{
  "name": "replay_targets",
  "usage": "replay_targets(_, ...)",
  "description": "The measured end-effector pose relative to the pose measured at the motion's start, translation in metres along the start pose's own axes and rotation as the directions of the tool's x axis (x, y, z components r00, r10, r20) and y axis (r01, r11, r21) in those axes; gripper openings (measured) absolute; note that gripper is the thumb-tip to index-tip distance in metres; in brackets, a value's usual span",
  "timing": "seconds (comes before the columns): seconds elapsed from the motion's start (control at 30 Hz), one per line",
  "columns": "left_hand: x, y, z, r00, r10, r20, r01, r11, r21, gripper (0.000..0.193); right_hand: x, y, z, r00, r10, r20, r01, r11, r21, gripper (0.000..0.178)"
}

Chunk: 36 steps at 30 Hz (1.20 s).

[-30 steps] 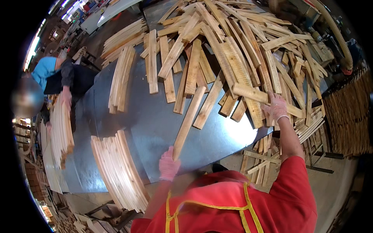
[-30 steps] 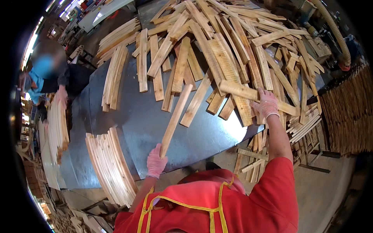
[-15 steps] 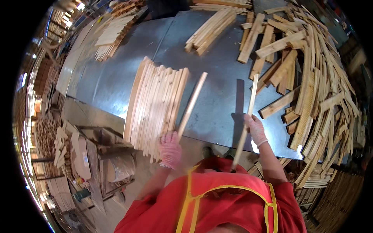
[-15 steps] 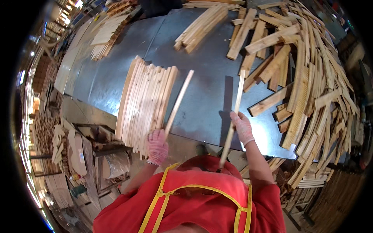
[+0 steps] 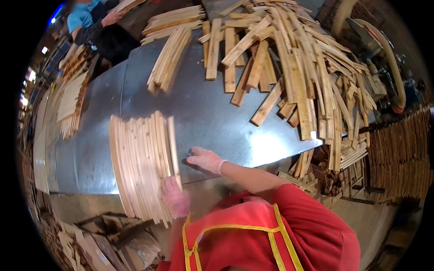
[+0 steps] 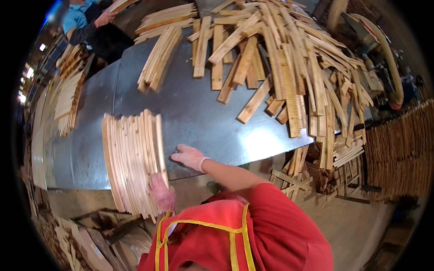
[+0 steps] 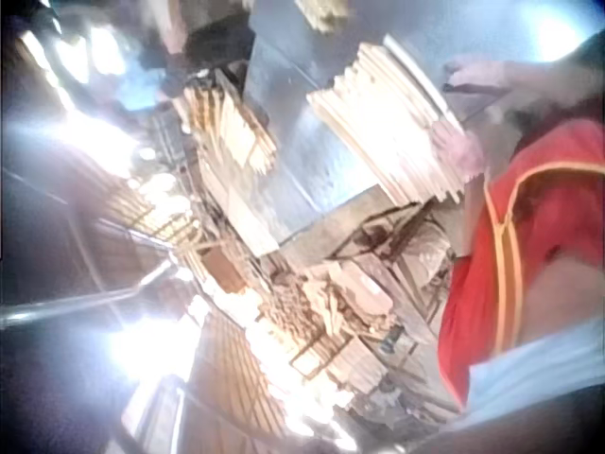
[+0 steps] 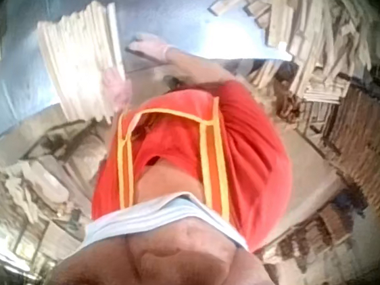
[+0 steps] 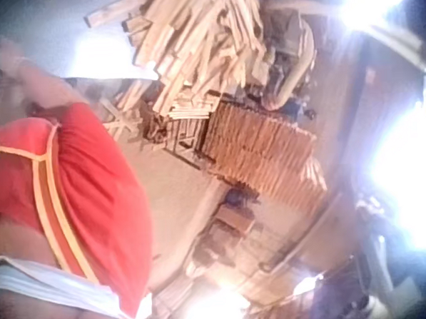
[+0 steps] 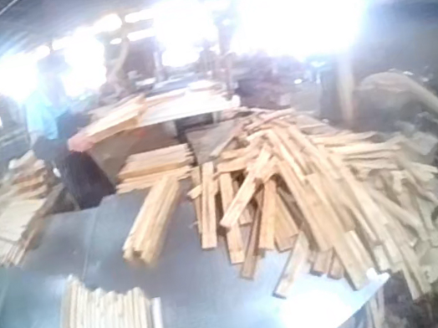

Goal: The person repeatedly picks up thin wooden planks from a large pile on a metal table and stacks them into a neat, aligned pile. The person wears pink gloves and a red shirt with yellow straps. Another worker is visible in the background performing similar tasks.

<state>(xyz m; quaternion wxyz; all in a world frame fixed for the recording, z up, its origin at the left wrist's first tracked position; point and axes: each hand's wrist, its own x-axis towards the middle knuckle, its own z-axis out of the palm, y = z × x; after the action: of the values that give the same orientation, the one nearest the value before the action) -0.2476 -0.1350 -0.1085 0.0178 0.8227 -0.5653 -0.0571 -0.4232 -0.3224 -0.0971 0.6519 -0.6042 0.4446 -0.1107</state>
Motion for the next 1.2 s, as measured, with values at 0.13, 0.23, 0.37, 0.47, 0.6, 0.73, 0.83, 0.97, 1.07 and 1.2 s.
replay_targets(0.13, -0.001, 0.004, 0.008, 0.996, -0.086, 0.004, 0.085, 0.994, 0.074, 0.085, -0.031, 0.049, -0.153, 0.836, -0.153, -0.527, 0.011, 0.965, -0.262, 0.061)
replay_targets(0.23, 0.007, 0.027, -0.016, 0.999, -0.044, 0.022, 0.04, 0.99, 0.137, 0.085, -0.084, 0.066, -0.295, 0.324, -0.406, -0.854, -0.317, 0.804, -0.503, 0.053)
replay_targets(0.37, 0.042, 0.08, -0.037, 0.989, 0.139, 0.056, -0.141, 0.989, 0.035, 0.085, -0.145, 0.084, -0.393, 0.345, -0.009, -0.938, -0.696, 0.668, -0.263, 0.105)
replay_targets(0.47, 0.068, 0.15, -0.036, 0.936, 0.323, 0.141, -0.312, 0.945, -0.094, 0.081, -0.151, 0.126, -0.409, 0.424, 0.075, -0.903, -0.531, 0.828, -0.18, 0.109)
replay_targets(0.6, 0.074, 0.237, -0.002, 0.86, 0.448, 0.243, -0.321, 0.846, -0.426, 0.077, -0.15, 0.097, -0.321, 0.675, 0.283, -0.682, -0.028, 0.933, 0.359, 0.1)
replay_targets(0.73, 0.098, 0.323, -0.002, 0.739, 0.437, 0.513, 0.156, 0.629, -0.761, 0.077, -0.148, 0.146, -0.213, 0.894, 0.13, -0.429, -0.029, 0.972, 0.235, 0.108)
replay_targets(0.83, 0.106, 0.337, 0.016, 0.724, 0.375, 0.58, 0.307, 0.577, -0.757, 0.082, -0.159, 0.115, -0.215, 0.998, 0.036, -0.059, -0.031, 0.996, 0.085, 0.101)
replay_targets(0.97, 0.11, 0.326, 0.013, 0.702, 0.501, 0.506, 0.499, 0.162, -0.852, 0.078, -0.143, 0.12, -0.311, 0.999, 0.043, -0.004, -0.039, 0.943, 0.33, 0.088)
replay_targets(1.07, 0.109, 0.318, 0.004, 0.635, 0.542, 0.55, 0.668, -0.028, -0.744, 0.085, -0.125, 0.121, -0.32, 0.952, 0.273, -0.141, -0.147, 0.807, 0.572, 0.083)
replay_targets(1.2, 0.104, 0.292, 0.0, 0.621, 0.562, 0.546, 0.612, 0.088, -0.786, 0.082, -0.079, 0.126, -0.245, 0.955, 0.19, -0.228, 0.027, 0.709, 0.705, 0.07)
